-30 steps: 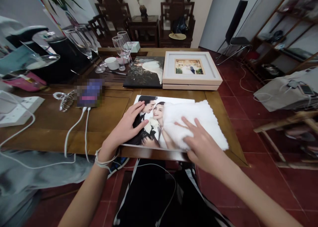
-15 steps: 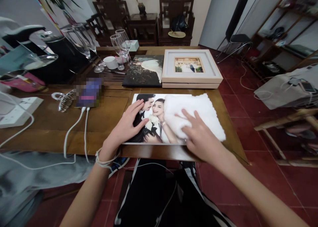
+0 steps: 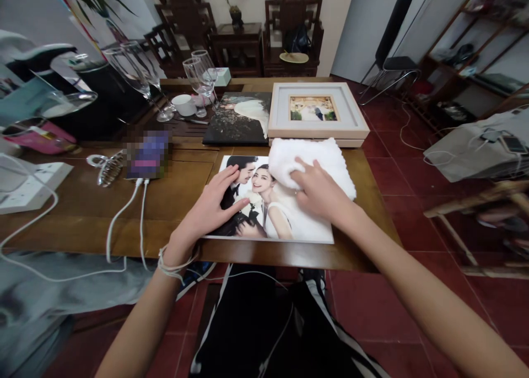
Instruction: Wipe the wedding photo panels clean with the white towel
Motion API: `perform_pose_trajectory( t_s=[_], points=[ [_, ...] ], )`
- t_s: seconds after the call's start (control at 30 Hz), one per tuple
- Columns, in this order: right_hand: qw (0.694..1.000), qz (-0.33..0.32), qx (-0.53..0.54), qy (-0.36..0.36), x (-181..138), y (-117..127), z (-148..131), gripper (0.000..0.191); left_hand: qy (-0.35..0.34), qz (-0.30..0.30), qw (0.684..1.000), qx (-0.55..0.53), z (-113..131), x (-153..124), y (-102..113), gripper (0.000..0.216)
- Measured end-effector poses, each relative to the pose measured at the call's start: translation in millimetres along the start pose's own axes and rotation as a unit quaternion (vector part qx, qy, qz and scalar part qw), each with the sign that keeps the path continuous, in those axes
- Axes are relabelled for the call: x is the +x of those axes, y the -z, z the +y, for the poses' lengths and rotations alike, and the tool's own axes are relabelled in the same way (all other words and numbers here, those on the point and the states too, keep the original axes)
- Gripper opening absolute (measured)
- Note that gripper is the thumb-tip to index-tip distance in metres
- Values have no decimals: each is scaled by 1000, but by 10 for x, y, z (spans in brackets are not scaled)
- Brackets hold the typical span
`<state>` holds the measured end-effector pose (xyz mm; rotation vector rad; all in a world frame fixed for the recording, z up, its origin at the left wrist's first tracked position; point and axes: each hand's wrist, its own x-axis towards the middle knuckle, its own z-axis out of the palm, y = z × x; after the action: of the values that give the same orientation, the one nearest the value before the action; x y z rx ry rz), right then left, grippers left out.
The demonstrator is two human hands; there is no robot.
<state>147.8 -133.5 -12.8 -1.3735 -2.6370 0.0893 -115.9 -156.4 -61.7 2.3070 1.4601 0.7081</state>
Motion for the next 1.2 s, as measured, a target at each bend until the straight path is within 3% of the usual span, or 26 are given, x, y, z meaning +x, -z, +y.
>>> perform_pose_trajectory(
  t_s=[0.13, 0.4, 0.5, 0.6, 0.8, 0.9, 1.0, 1.2],
  points=[
    [1000, 14, 1, -7, 127, -40, 83, 22, 3, 5, 1000, -11, -9, 3, -11, 65],
    [996, 41, 27, 73, -871, -20, -504, 24, 17, -3, 1000, -5, 14, 3, -2, 67],
    [994, 35, 38, 92, -1024, 16, -618, 25, 13, -8, 1000, -4, 12, 0, -2, 58],
    [995, 30, 34, 88, -866, 13, -532, 24, 12, -9, 1000, -10, -6, 2, -7, 48],
    [1000, -7, -7, 4, -35, 8, -105, 22, 4, -6, 1000, -4, -37, 9, -16, 45],
    [1000, -8, -12, -5, 153, 8, -32, 22, 6, -5, 1000, -1, -36, 11, -17, 46],
    [1000, 9, -17, 4, -59, -26, -147, 22, 11, -5, 1000, 6, -28, 17, -21, 46],
    [996, 29, 34, 79, -925, -14, -601, 25, 10, -4, 1000, 22, -15, 27, -36, 46]
  ],
)
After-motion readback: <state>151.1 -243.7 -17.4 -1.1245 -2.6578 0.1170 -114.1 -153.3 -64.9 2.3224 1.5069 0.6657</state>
